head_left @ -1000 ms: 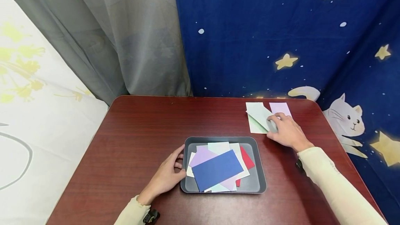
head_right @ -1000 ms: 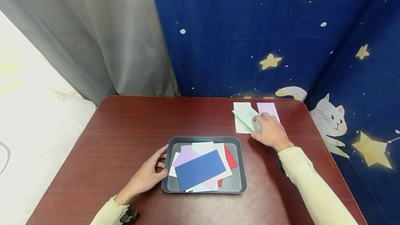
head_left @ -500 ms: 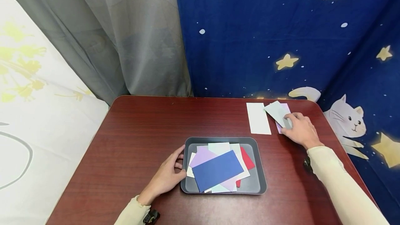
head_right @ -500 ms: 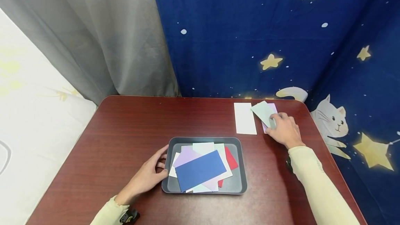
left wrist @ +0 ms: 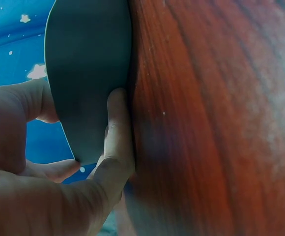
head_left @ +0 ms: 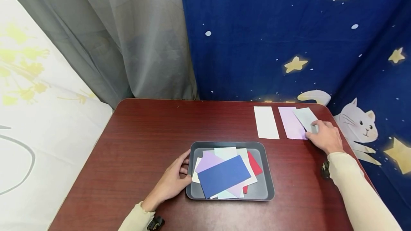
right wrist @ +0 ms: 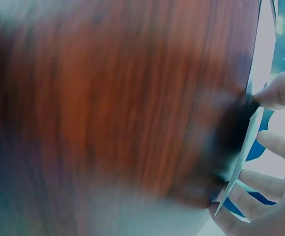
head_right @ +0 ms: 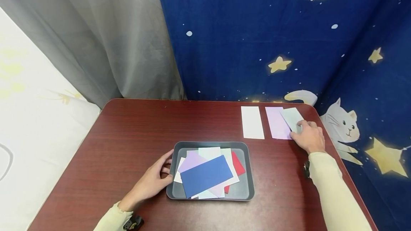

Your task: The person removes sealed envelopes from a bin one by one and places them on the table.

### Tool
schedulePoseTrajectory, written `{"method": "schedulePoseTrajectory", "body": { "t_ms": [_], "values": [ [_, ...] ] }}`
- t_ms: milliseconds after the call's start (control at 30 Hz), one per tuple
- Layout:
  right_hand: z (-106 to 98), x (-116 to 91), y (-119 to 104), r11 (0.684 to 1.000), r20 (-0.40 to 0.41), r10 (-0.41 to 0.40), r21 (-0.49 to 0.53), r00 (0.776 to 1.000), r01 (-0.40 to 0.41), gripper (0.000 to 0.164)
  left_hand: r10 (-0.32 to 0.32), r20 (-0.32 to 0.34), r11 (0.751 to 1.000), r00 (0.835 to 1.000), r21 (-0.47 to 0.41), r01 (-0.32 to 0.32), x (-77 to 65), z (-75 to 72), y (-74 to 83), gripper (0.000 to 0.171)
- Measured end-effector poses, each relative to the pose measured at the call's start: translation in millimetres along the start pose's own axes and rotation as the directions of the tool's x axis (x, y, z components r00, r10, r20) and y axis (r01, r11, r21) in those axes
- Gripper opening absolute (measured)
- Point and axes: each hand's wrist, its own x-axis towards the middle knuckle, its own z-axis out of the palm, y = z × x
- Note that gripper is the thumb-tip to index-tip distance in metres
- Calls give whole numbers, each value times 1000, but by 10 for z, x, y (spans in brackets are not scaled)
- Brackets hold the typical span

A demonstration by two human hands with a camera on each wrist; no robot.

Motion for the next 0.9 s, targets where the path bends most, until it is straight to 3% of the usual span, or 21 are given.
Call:
{"method": "schedulePoseTrajectory", "body": {
  "t_ms": [433,667,900],
  "values": [
    [-14,-5,138,997,-44,72,4,996,-71,54,1,3,1000,1000,7,-2,-1,7,-11,82],
    [-37,-11,139,996,0,89,-20,996,-89,58,-20,8,1000,1000,-5,20,-4,-1,-10,83],
    [-46,-33,102,999,-14,51,-11,999,-51,61,-6,11,1000,1000,-2,6,-8,6,-10,83]
  ]
}}
